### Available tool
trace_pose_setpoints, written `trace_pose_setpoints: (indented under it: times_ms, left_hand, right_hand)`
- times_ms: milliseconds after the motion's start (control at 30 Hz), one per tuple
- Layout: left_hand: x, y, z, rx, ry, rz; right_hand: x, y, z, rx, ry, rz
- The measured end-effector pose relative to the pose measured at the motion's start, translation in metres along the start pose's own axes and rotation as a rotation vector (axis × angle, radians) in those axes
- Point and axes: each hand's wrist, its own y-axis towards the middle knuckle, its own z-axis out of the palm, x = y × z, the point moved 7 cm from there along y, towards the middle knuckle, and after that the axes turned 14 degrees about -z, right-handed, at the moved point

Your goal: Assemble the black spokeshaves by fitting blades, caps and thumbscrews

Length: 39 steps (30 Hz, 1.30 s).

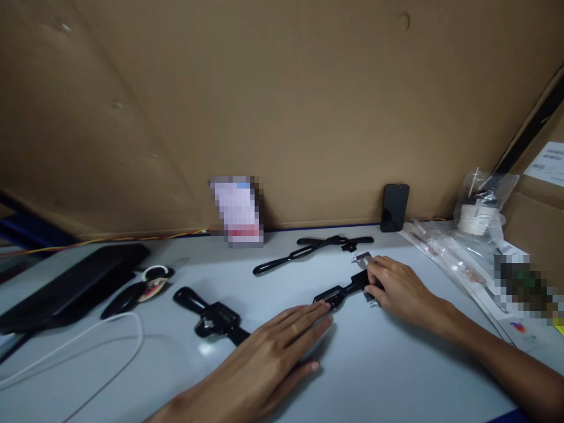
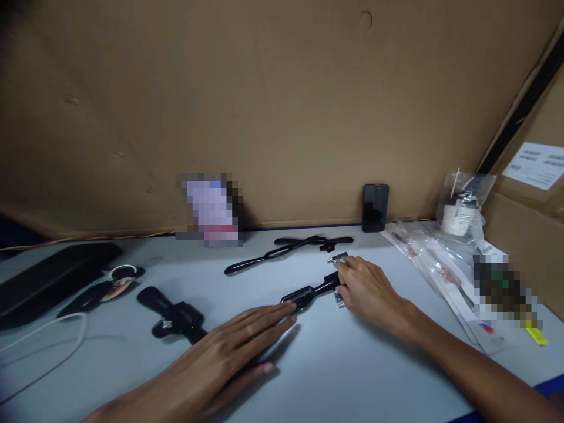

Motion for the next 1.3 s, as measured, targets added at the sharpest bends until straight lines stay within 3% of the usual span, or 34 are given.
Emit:
trace_pose_setpoints:
  times_ms: [233,367,567,667,833,967,1100,1300]
  left_hand:
    - [0.006,0.008,-0.013,-0.07,-0.254,-0.107]
    - [0.011,0.014,-0.016,-0.044,-0.311,-0.119]
    - [0.032,0.008,-0.016,-0.162,-0.258,-0.211]
    - [0.035,0.005,-0.018,-0.204,-0.127,-0.229]
    - [0.037,0.01,-0.021,-0.135,-0.017,-0.256]
    - [0.03,0.009,-0.012,-0.038,-0.183,-0.242]
    - [0.016,0.004,-0.003,-0.004,-0.309,-0.262]
    - [-0.002,-0.002,0.0,-0.013,-0.273,-0.247]
  right_hand:
    - [-0.01,-0.002,0.003,0.053,0.097,-0.034]
    - [-0.016,-0.001,-0.001,0.077,0.086,0.005]
    - [-0.024,0.001,-0.003,0.031,0.103,0.097]
    - [-0.024,0.002,-0.002,-0.007,0.107,0.105]
    - [-0.024,0.003,-0.007,-0.09,0.103,0.087]
    - [-0.014,0.003,-0.014,-0.178,0.108,0.075]
    - [0.014,0.001,-0.01,-0.229,0.186,-0.022]
    - [0.036,-0.002,0.007,-0.157,0.251,-0.105]
